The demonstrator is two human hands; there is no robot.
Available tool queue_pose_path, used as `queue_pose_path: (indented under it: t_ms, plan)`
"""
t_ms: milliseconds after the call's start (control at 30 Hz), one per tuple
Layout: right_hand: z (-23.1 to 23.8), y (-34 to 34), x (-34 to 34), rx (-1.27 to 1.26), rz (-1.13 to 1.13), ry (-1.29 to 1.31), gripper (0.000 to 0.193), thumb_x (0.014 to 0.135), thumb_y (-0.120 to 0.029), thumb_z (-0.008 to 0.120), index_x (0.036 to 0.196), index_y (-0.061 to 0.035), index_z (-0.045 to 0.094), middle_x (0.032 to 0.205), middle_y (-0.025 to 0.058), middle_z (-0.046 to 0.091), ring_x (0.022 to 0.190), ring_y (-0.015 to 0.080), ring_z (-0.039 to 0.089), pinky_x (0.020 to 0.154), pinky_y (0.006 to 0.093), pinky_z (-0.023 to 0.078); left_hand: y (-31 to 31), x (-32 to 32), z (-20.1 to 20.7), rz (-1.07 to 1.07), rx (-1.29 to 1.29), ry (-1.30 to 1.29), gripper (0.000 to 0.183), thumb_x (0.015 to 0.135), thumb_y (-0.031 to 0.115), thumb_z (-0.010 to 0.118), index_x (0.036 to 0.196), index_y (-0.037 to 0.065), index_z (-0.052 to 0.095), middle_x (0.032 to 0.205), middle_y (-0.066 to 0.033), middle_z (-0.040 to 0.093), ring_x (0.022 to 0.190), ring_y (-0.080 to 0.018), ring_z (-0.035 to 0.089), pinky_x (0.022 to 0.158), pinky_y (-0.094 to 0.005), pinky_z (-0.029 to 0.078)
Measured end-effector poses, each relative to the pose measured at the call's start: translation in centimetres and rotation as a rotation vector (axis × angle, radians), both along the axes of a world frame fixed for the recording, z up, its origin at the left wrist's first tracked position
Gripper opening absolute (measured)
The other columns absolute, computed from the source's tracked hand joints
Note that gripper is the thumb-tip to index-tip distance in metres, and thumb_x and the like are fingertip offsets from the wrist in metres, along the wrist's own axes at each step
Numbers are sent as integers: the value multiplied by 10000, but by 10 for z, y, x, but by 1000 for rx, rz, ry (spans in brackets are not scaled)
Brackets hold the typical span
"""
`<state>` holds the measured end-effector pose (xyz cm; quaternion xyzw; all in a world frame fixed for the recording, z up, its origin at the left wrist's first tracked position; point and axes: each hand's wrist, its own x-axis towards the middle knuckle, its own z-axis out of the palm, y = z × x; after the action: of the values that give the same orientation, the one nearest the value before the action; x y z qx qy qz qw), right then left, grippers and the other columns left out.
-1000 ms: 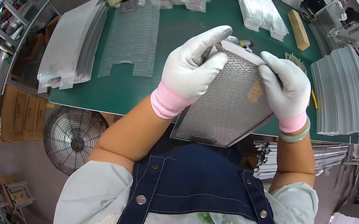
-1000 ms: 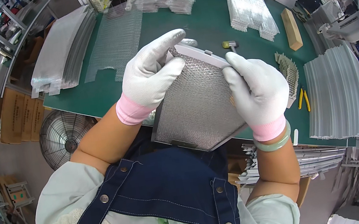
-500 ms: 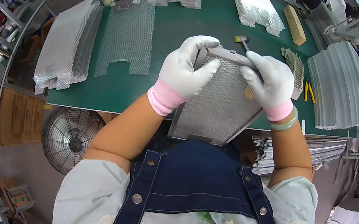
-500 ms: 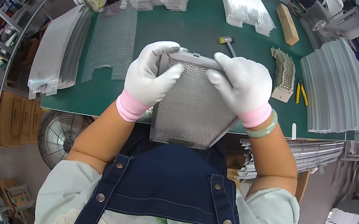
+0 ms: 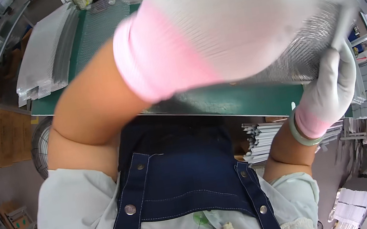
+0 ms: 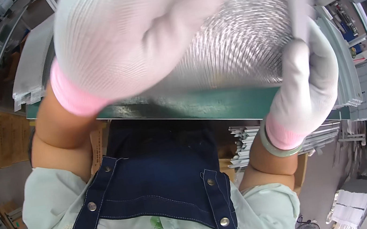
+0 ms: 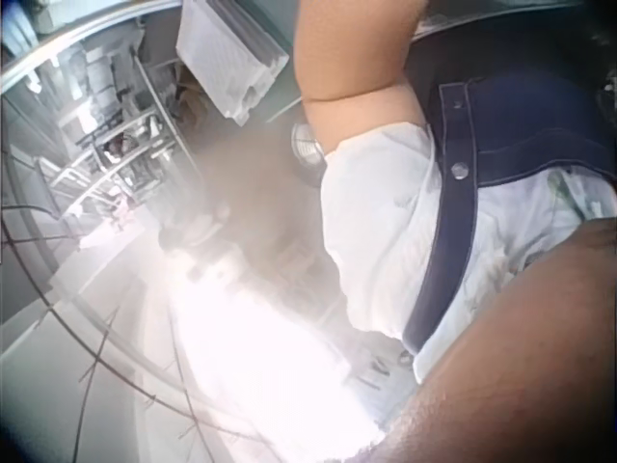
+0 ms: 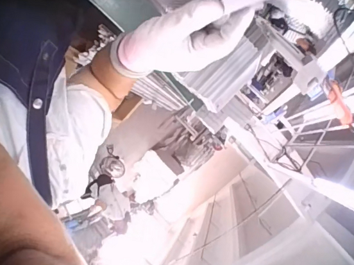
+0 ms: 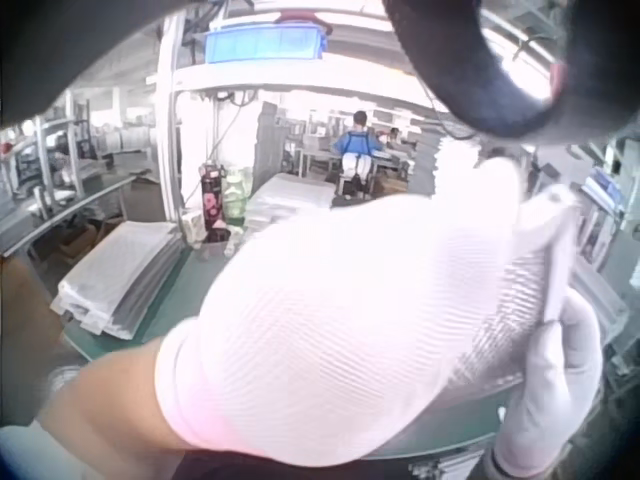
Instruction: The person assembles air filters by placing a mesh sheet onto a workbench, inserting a plastic connector, and fitting two white plastic strips along the edges. They then use a handheld stapler to secure the strips to the mesh, completing the assembly of one unit before repeating the process with a new set of materials.
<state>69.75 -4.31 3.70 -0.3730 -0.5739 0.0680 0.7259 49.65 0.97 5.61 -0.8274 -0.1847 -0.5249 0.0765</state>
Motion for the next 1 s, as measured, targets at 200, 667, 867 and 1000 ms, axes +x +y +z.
queue_pose_path:
  t_ms: [200,667,867,1000]
  plan:
    - [-167,-9,22,-323,184,-91,424,884,-112,714,1266,18,582,1039,15,624,890,97,588,747,270,490,19,40,-39,-48,88,294,582,675,608,673,864,60,620,826,-73,568,936,-295,547,1027,-548,349]
    - [-190,159,54,-1217,-366,-1134,400,902,-432,581,1068,-72,638,1044,174,697,987,361,670,875,460,525,29,21,-101,-81,-239,311,426,697,390,810,790,69,545,885,-115,510,1029,-351,533,1128,-605,272]
    - [-167,123,73,-664,-144,-700,294,916,-254,610,1070,-3,612,904,175,678,823,305,679,782,401,526,33,21,-109,-74,-200,135,449,678,395,808,832,50,565,909,-120,525,1132,-371,514,1119,-636,248]
    - [-82,47,73,-699,67,-507,262,918,-99,627,1158,2,603,825,66,625,755,105,604,688,282,501,36,19,-109,-106,-285,253,410,682,354,779,838,36,573,934,-134,521,1084,-365,520,1112,-650,242]
